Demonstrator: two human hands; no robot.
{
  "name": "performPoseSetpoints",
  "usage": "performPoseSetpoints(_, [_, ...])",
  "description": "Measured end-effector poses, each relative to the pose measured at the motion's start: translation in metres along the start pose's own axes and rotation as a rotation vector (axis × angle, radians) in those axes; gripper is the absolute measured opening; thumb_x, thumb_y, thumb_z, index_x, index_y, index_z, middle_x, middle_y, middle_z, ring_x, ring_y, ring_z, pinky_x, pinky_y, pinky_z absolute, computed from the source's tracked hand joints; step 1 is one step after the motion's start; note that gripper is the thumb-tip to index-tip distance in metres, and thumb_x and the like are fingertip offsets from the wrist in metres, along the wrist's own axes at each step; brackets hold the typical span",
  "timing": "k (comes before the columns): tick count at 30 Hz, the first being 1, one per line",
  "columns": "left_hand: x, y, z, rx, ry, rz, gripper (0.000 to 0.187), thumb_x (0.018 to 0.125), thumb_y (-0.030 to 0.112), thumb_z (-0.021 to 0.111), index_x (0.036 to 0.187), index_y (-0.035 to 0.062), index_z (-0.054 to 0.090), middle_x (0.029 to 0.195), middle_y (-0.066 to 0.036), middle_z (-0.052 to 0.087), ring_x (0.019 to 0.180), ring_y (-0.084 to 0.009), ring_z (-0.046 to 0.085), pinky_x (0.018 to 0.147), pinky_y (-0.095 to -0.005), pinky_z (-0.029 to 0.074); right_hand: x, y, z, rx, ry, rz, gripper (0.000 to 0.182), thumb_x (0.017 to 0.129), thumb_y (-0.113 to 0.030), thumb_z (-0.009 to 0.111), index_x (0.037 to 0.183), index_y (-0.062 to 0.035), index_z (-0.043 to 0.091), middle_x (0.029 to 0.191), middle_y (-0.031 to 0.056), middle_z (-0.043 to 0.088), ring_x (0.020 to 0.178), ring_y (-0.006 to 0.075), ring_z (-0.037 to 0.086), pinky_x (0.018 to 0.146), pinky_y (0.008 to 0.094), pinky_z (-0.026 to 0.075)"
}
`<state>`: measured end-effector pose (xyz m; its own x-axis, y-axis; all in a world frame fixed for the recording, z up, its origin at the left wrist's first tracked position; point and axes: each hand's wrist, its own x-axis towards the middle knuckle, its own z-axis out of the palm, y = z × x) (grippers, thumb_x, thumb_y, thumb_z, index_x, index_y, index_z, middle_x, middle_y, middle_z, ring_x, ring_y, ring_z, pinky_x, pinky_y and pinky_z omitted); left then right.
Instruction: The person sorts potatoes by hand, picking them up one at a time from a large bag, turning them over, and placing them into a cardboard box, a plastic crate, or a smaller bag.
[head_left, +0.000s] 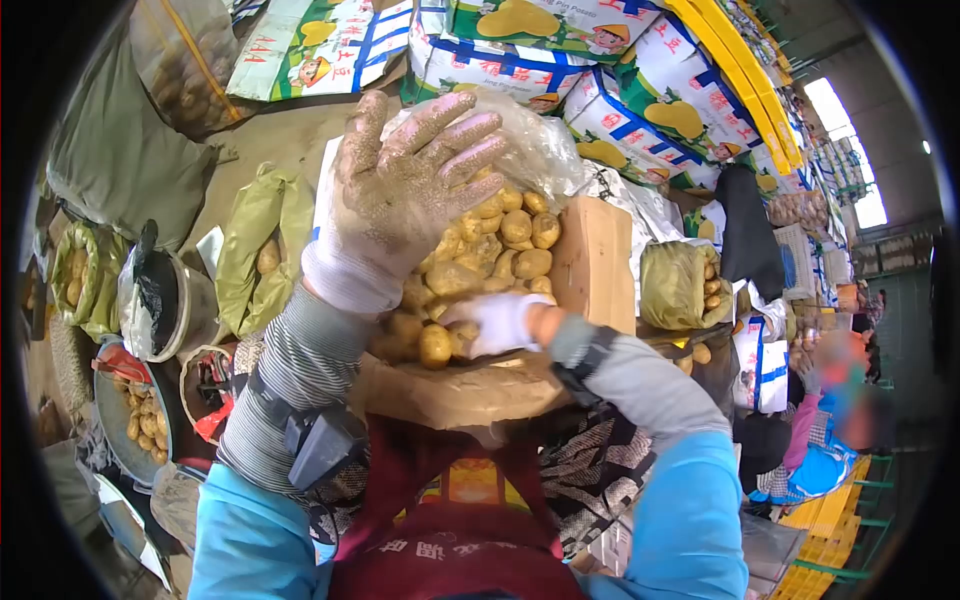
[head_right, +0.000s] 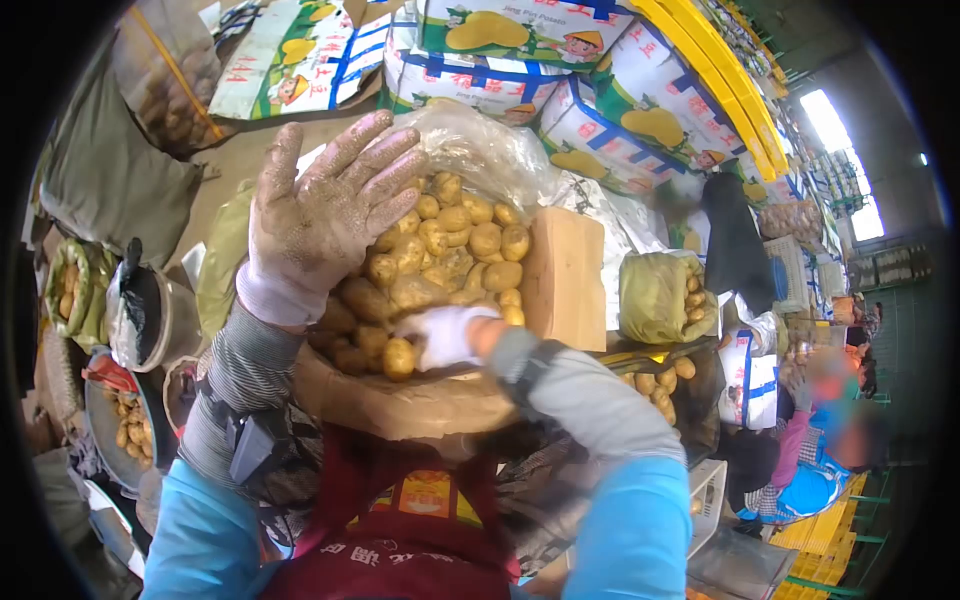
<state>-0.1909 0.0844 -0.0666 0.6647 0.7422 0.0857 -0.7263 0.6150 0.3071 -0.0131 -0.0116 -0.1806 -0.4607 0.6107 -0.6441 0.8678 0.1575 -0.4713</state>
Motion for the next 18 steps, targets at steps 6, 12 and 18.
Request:
performPoseSetpoints(6, [-0.004,0.026,0.001,-0.028,0.056,0.097,0.073,0.095,0.056,0.040,0.141,0.0000,0.036,0.142,-0.022,0.039,0.131,-0.0349,0.040,0.107,-0.0467,0.036,0.105,-0.015,0.061,-0.591,-0.253,-0.067,0.059,0.063,-0.024,0.076,0.121,-0.0212,0.063,0.118,0.0147,0.062,0.106,0.0328,0.062,0.084,0.0430,0.052])
performPoseSetpoints(12, [-0.005,0.026,-0.002,-0.021,0.030,0.094,0.075,0.095,0.054,0.042,0.143,-0.0014,0.032,0.144,-0.022,0.038,0.132,-0.0341,0.039,0.107,-0.0448,0.037,0.095,-0.020,0.035,-0.538,-0.295,-0.140,0.066,0.064,-0.027,0.076,0.128,-0.0235,0.058,0.115,0.0159,0.060,0.105,0.0345,0.060,0.082,0.0431,0.052])
performPoseSetpoints(18, [-0.006,0.012,-0.008,0.093,0.034,0.011,0.065,0.097,0.049,0.042,0.139,-0.0001,0.038,0.137,-0.019,0.047,0.125,-0.0296,0.047,0.100,-0.0422,0.044,0.026,0.034,0.009,0.459,-0.013,0.005,0.064,0.073,-0.035,0.077,0.128,-0.0120,0.055,0.104,0.0082,0.065,0.086,0.0230,0.063,0.071,0.0319,0.052])
